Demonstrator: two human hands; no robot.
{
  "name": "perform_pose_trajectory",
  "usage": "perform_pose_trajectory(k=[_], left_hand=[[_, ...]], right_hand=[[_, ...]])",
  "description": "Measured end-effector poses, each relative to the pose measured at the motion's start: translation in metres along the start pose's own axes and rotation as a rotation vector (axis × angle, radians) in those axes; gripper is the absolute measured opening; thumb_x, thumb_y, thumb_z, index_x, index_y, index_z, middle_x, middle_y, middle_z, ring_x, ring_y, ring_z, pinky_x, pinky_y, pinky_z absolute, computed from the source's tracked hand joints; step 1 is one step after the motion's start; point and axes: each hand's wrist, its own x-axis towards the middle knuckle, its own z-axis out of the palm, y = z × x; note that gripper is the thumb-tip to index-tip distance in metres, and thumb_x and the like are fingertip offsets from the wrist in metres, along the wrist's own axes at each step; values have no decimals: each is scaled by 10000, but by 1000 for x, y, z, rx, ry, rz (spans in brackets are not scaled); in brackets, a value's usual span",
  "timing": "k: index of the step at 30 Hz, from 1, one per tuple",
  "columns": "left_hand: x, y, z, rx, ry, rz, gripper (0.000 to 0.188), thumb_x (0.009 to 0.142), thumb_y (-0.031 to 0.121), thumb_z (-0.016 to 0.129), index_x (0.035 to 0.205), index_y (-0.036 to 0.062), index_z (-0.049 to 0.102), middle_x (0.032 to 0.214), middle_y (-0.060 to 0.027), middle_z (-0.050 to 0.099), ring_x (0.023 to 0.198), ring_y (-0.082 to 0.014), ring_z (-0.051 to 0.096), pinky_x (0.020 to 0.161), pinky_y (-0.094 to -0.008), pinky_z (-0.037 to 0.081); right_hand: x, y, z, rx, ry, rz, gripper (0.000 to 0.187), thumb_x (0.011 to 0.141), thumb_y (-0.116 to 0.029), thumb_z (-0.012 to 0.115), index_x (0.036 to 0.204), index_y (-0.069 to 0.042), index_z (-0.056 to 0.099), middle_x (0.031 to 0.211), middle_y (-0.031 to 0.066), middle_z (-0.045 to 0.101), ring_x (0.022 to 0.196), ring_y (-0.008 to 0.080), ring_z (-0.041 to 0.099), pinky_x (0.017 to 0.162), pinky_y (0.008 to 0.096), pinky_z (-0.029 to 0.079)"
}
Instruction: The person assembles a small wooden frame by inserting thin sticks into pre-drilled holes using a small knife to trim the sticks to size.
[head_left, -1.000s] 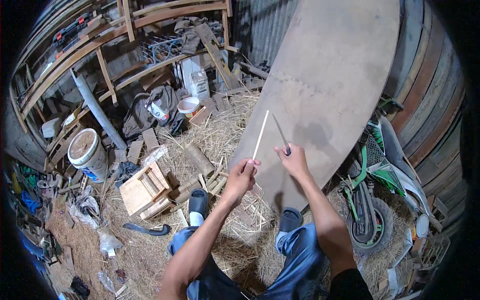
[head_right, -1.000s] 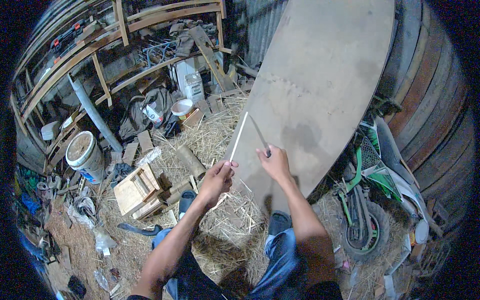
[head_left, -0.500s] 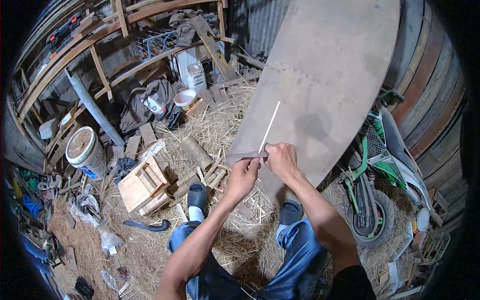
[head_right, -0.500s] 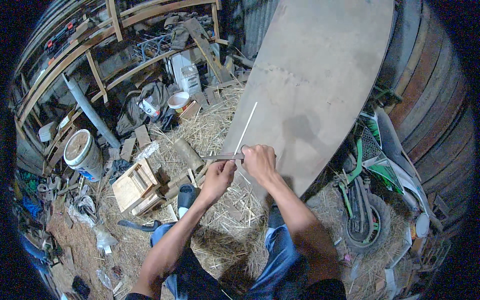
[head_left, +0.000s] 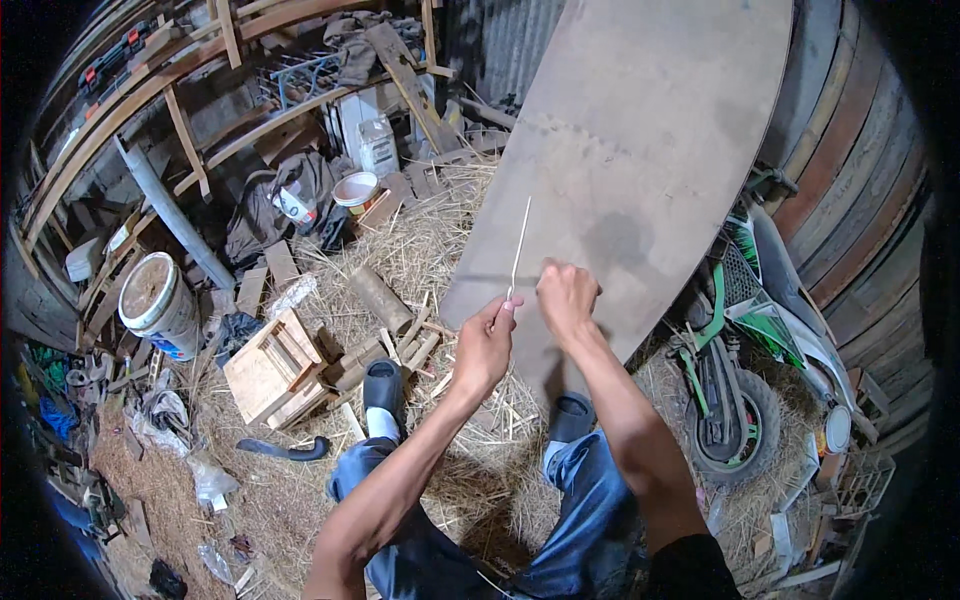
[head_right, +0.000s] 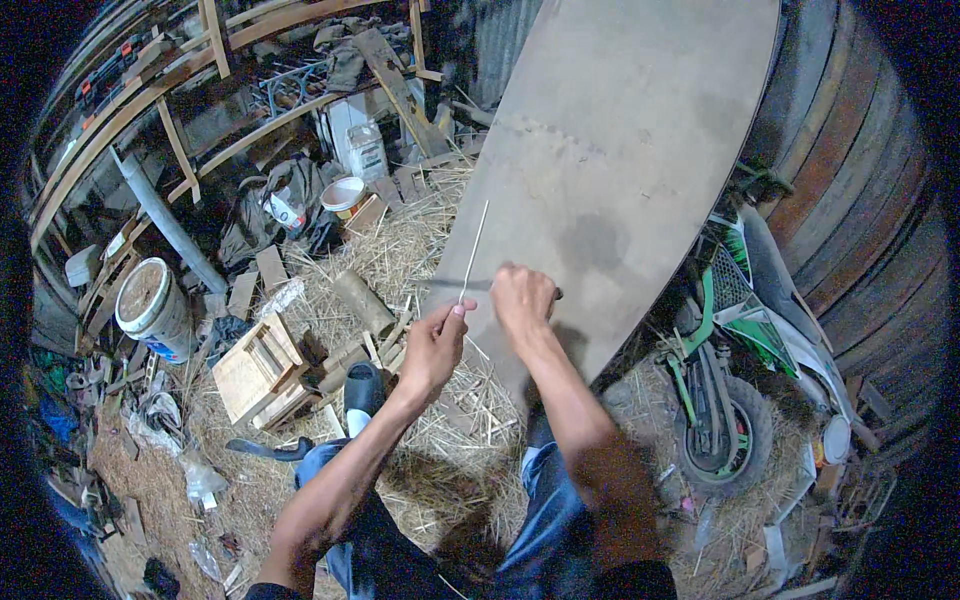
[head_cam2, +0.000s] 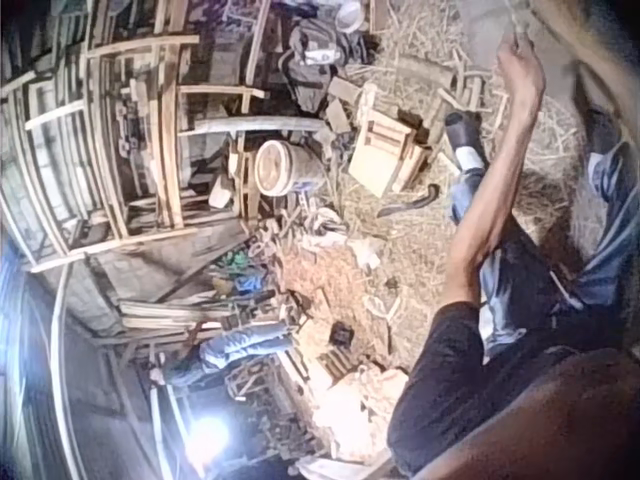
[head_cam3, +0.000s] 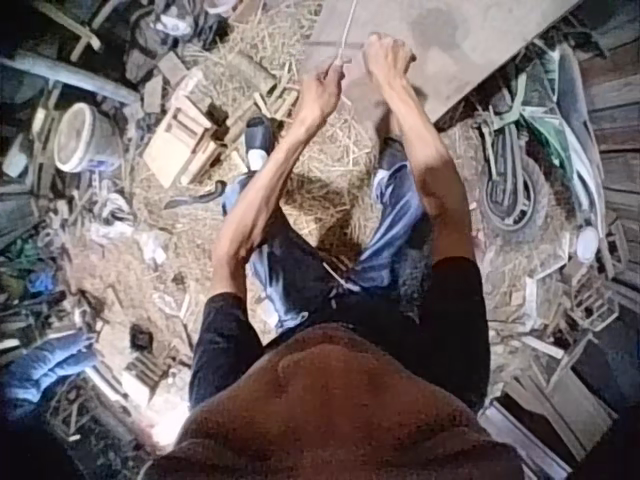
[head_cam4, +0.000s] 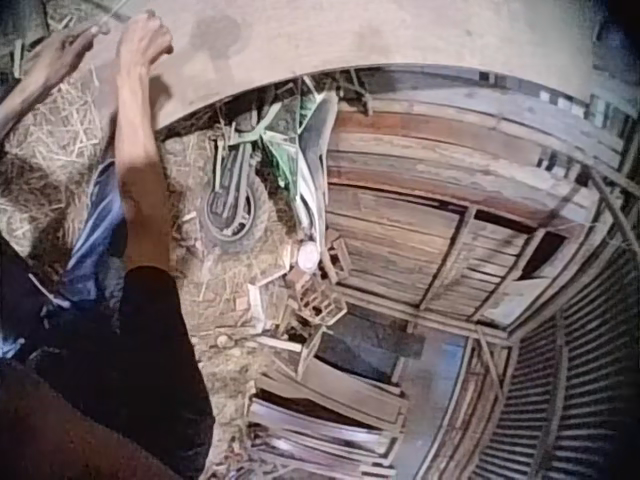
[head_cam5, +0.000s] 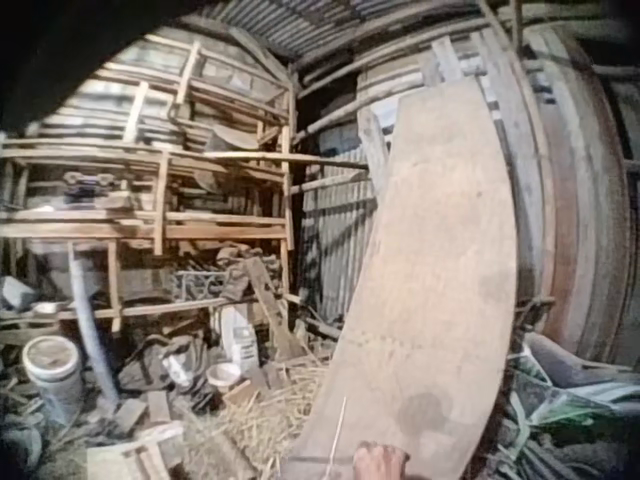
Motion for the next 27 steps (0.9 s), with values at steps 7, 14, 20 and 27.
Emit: perform_pose_trajectory(k=[7,14,20,27], left_hand=[[-53,0,-13,300,-217,-53,311,965,250,472,1019,-11,631,669,-12,530,648,-86,472,606,-261,415],[-16,8,-31,226,-169,-7,253,957,224,484,1020,12,607,680,-5,502,622,-82,437,564,-252,375],[0,2,-30,222,-43,20,245,947,206,482,991,13,627,674,-30,527,612,-98,461,572,-268,387],[1,0,-28,157,10,14,263,935,203,489,947,-16,633,615,-57,529,597,-108,469,580,-296,409]], right_hand=[[-9,130,41,-1,-172,571,175,776,-78,539,837,20,672,834,252,648,828,402,646,726,452,523],[-7,100,32,239,-144,488,228,760,-184,599,808,27,672,803,256,640,788,395,644,720,445,518],[-12,-1,4,450,-169,-89,192,740,-170,610,743,13,669,677,248,617,679,399,632,642,451,514],[-13,-25,-4,81,-165,-219,94,709,-95,605,689,-28,668,669,198,642,646,318,665,571,401,533]])
